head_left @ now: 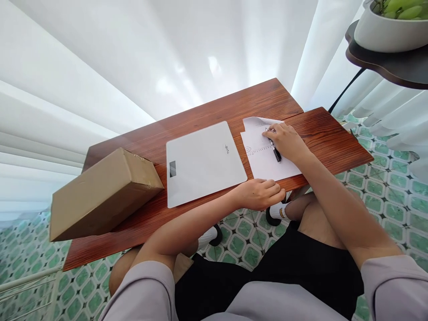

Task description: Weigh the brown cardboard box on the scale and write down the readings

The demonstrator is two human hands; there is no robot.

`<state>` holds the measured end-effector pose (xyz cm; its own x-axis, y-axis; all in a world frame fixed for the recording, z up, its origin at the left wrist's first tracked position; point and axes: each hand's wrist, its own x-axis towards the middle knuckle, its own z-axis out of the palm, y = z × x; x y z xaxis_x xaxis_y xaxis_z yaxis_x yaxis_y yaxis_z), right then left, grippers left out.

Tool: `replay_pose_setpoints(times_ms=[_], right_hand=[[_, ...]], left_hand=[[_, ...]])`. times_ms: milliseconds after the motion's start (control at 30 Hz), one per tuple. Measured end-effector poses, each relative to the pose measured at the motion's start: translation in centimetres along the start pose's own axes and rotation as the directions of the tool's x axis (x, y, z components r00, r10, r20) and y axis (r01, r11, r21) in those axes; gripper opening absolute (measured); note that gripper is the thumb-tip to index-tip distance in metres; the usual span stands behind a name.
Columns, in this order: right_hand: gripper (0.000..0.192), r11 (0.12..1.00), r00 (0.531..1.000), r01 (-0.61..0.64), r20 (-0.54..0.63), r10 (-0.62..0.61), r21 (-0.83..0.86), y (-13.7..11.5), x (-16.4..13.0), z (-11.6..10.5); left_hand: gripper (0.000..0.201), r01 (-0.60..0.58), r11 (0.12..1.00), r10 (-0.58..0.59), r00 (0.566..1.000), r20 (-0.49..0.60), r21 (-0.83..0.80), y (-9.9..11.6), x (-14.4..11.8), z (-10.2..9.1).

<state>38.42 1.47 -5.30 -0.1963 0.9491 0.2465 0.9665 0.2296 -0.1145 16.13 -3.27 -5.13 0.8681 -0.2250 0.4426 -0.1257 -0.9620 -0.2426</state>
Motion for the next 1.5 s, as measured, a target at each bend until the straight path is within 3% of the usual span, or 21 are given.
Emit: replay_pose_setpoints(times_ms=[167, 433, 567, 767, 1033, 1200, 1400, 1500], right_hand=[[0.051, 0.996, 0.994, -0.043, -0.096, 0.050, 0.077, -2.0, 0.5, -1.0], [0.040, 0.972, 0.990, 0.085, -0.125, -0.059, 0.218, -6.7, 2.1, -2.4], [0.037, 0.962, 0.985, 0.136, -0.135, -0.106, 0.235, -7.9, 2.4, -2.0], [0.042, 0.944, 0.972, 0.225, -0.117, -0.202, 0.240, -8.8, 2.4, -1.6], [0.042, 0.921, 0.957, 0.286, -0.130, -0.259, 0.267, -10.4, 2.5, -0.1], [0.048, 0.905, 0.953, 0.301, -0.130, -0.274, 0.302, -11.7, 1.9, 0.8], [0.048, 0.864, 0.950, 0.309, -0.167, -0.263, 0.398, -13.0, 1.8, 0.6], [0.047, 0.839, 0.962, 0.268, -0.171, -0.211, 0.473, -14.5, 2.2, 0.1]], left_hand=[[0.024, -0.075, 0.996, 0.075, 0.997, 0.012, 0.042, -0.1, 0.2, -0.1], [0.024, -0.205, 0.965, 0.196, 0.978, 0.067, 0.165, -0.1, 0.7, -1.2], [0.022, -0.214, 0.944, 0.207, 0.977, 0.052, 0.251, -0.3, 0.4, -2.9], [0.016, -0.178, 0.911, 0.125, 0.979, 0.161, 0.373, -0.6, -1.6, -7.5], [0.019, 0.035, 0.862, -0.134, 0.978, 0.161, 0.505, 0.5, -7.6, -14.0], [0.024, 0.238, 0.776, -0.334, 0.941, 0.061, 0.584, 1.4, -12.3, -17.3], [0.045, 0.526, 0.645, -0.492, 0.841, -0.225, 0.554, 2.3, -17.5, -20.2], [0.051, 0.679, 0.544, -0.581, 0.728, -0.362, 0.493, 2.7, -20.4, -21.5]])
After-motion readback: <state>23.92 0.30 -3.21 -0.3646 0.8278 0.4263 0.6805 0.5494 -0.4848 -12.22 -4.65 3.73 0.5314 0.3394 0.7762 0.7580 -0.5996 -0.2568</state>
